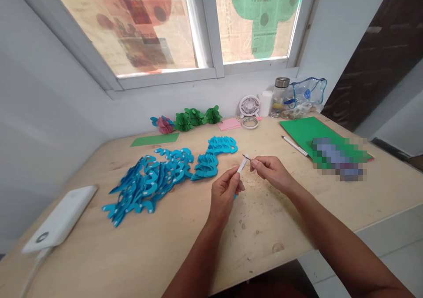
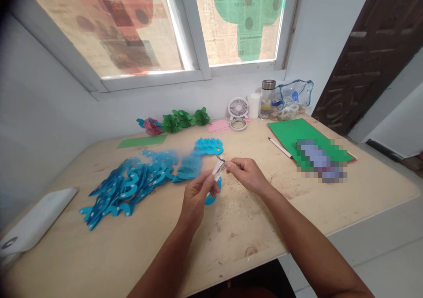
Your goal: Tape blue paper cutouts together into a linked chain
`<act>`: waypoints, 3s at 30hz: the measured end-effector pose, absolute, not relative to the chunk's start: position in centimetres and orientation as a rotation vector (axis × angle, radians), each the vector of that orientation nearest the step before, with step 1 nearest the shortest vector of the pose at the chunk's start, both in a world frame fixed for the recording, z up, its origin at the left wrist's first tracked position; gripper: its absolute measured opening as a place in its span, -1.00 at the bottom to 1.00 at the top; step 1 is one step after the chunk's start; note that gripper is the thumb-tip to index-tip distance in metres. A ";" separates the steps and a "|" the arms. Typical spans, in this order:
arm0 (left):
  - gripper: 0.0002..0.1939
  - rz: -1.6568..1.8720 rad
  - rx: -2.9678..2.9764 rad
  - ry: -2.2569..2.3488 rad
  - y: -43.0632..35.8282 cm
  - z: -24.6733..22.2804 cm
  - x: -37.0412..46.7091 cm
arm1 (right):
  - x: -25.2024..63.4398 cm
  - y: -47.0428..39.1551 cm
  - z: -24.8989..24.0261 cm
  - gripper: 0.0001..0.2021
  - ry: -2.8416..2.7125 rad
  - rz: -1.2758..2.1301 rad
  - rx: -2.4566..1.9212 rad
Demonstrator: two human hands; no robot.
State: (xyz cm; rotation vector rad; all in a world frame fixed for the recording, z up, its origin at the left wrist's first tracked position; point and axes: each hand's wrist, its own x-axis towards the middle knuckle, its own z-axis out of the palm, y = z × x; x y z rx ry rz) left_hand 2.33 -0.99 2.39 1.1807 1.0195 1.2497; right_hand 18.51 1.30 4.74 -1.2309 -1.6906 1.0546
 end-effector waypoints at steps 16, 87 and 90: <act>-0.52 1.263 1.197 1.011 -1.0 2.2 2.2 | 18.5 1.4 4.6 -0.61 -1.820 0.825 -1.310; -0.50 1.262 1.191 1.027 -1.0 1.9 2.4 | 18.0 1.2 4.6 -0.61 -1.828 0.692 -1.367; -0.51 1.284 1.200 1.021 -1.0 1.9 2.4 | 18.0 1.2 4.6 -0.63 -1.846 0.717 -1.352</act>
